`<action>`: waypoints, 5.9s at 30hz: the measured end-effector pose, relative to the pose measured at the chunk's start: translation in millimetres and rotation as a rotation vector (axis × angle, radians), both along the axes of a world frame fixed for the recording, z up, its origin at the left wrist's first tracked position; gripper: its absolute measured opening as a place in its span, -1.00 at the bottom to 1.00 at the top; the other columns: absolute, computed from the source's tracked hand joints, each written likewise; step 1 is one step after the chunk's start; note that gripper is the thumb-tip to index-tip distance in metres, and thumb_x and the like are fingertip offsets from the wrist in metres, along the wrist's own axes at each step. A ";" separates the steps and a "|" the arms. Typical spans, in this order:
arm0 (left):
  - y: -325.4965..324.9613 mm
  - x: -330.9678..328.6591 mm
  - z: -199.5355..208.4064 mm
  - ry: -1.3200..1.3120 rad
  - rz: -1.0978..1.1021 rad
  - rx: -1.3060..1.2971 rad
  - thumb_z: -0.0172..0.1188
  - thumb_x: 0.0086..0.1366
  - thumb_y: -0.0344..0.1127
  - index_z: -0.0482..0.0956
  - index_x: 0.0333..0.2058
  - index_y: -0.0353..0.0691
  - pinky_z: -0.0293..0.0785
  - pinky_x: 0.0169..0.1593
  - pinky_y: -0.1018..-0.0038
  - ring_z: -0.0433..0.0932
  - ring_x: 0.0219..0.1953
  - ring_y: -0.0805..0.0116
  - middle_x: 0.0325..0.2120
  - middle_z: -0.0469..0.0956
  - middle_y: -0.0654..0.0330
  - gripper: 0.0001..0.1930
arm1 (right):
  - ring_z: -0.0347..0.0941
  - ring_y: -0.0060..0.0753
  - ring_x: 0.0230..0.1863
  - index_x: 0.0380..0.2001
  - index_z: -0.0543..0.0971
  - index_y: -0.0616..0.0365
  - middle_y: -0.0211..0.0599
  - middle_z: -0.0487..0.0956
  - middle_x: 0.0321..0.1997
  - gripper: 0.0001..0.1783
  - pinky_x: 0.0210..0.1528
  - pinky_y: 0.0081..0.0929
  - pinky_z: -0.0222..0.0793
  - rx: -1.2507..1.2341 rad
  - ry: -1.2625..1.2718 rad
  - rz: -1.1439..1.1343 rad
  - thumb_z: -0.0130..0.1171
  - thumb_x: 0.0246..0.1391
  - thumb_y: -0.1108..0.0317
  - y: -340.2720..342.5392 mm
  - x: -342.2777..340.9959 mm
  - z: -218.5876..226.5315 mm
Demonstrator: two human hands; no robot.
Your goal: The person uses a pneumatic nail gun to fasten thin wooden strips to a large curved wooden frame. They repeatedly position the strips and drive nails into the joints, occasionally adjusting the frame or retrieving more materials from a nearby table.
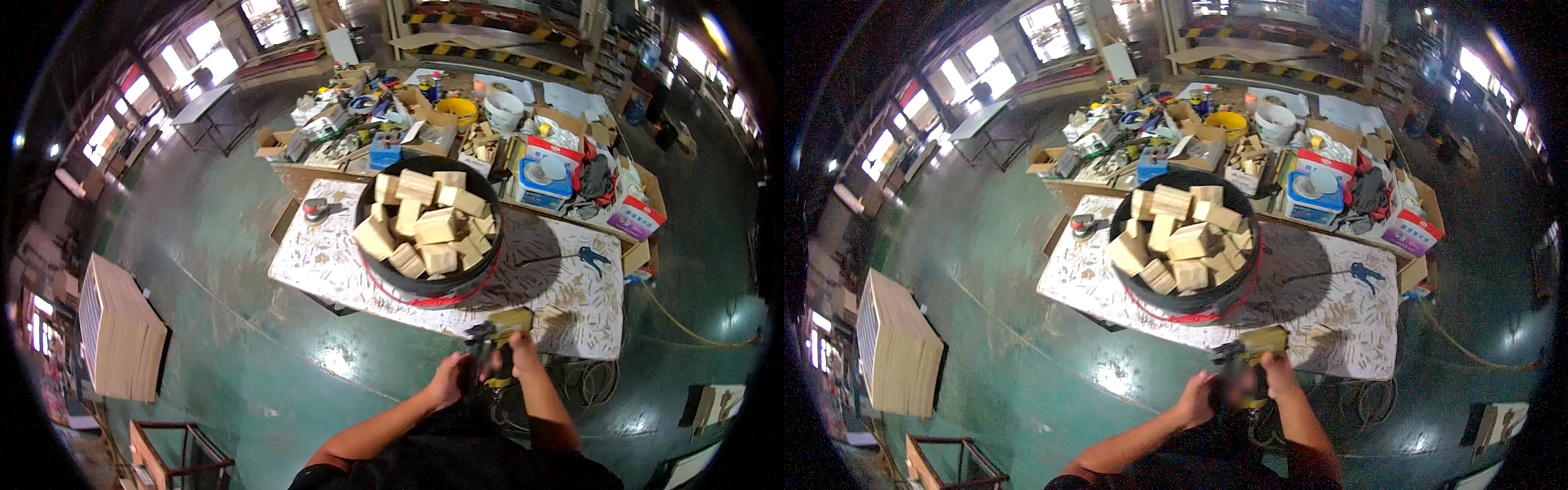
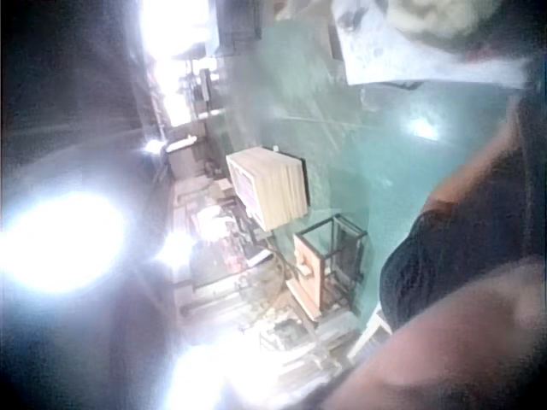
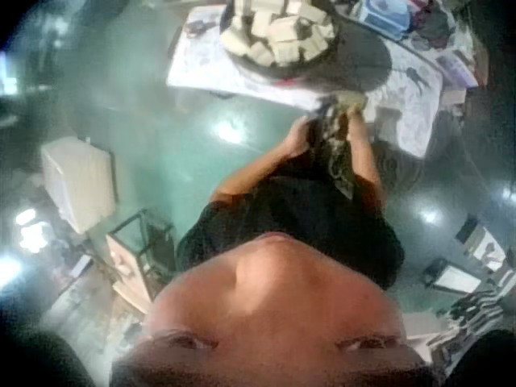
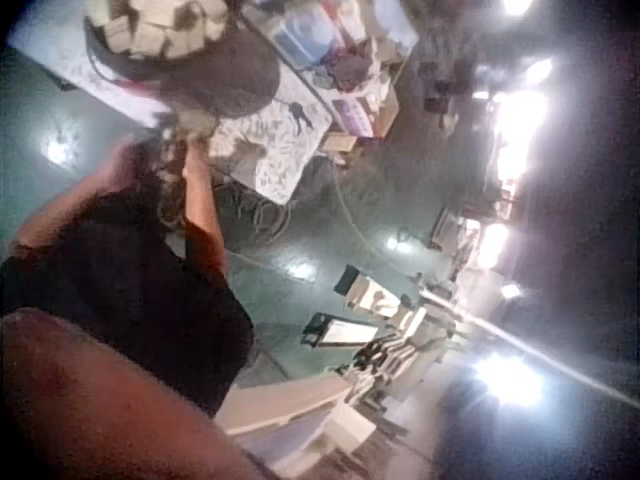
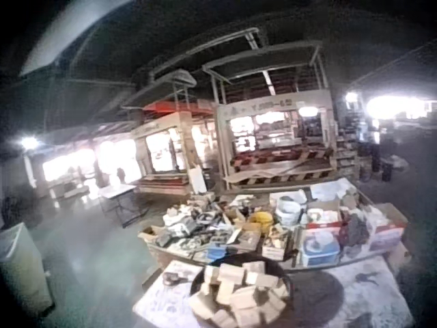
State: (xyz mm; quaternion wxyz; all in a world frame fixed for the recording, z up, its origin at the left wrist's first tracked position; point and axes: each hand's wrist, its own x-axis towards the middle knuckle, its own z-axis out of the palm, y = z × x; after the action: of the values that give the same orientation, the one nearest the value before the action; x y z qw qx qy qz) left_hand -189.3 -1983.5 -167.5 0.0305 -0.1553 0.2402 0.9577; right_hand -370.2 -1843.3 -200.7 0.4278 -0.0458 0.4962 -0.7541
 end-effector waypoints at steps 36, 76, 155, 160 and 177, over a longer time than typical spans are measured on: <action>-227.7 423.3 -283.4 -1.164 0.146 -0.863 0.18 0.32 0.17 0.67 -0.04 -0.16 0.52 0.11 0.12 0.63 0.01 -0.09 -0.10 0.69 -0.07 -0.49 | 0.49 -0.14 -0.21 -0.03 0.53 0.25 -0.15 0.54 -0.14 -0.55 -0.17 -0.11 0.50 0.615 0.765 0.110 0.13 0.34 0.03 -319.1 22.9 -92.7; -607.1 2007.9 -205.9 -2.664 0.963 -0.777 0.08 0.20 -0.50 0.65 -0.17 -0.32 0.57 -0.20 0.05 0.63 -0.25 -0.10 -0.28 0.63 -0.17 -0.75 | 0.57 -0.22 -0.37 -0.03 0.56 0.27 -0.20 0.59 -0.42 -0.66 -0.24 -0.20 0.57 1.138 0.753 1.794 0.29 0.25 0.27 -965.4 1178.9 -254.4; 0.5 -174.2 -4.5 -0.491 0.140 -0.703 0.33 0.35 -0.43 0.51 -0.26 -0.26 0.60 -0.31 0.47 0.50 -0.36 0.54 -0.37 0.49 0.34 -0.86 | 0.53 0.05 0.23 0.41 0.20 0.35 0.13 0.41 0.39 -0.19 0.13 -0.19 0.51 0.771 0.804 0.178 0.23 0.32 0.07 28.0 -196.4 -92.8; 38.0 -241.3 78.8 -0.209 0.161 -0.911 0.38 0.32 -0.43 0.50 -0.30 -0.23 0.39 -0.35 0.64 0.41 -0.40 0.68 -0.46 0.45 0.44 -0.83 | 0.56 -0.38 0.12 0.47 0.21 0.20 -0.19 0.60 0.19 -0.33 0.21 -0.42 0.42 0.299 0.078 -0.230 0.13 0.42 0.23 80.8 -188.0 -54.6; 52.2 -286.7 102.0 -0.094 0.198 -1.527 0.47 0.23 -0.40 0.61 -0.19 -0.39 0.55 -0.28 0.52 0.58 -0.40 0.57 -0.43 0.69 0.15 -0.74 | 0.56 -0.42 -0.26 0.25 0.38 0.18 -0.25 0.65 -0.13 -0.62 -0.19 -0.37 0.57 -0.033 -0.031 -0.359 0.04 0.42 0.49 47.1 -161.0 20.8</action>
State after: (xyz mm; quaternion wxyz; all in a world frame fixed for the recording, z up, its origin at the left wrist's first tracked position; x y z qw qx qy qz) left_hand -476.1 -1931.3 -65.5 -0.1606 -0.1946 0.8179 0.5172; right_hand -531.2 -1796.2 -179.8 0.2930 0.0485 0.4773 -0.8270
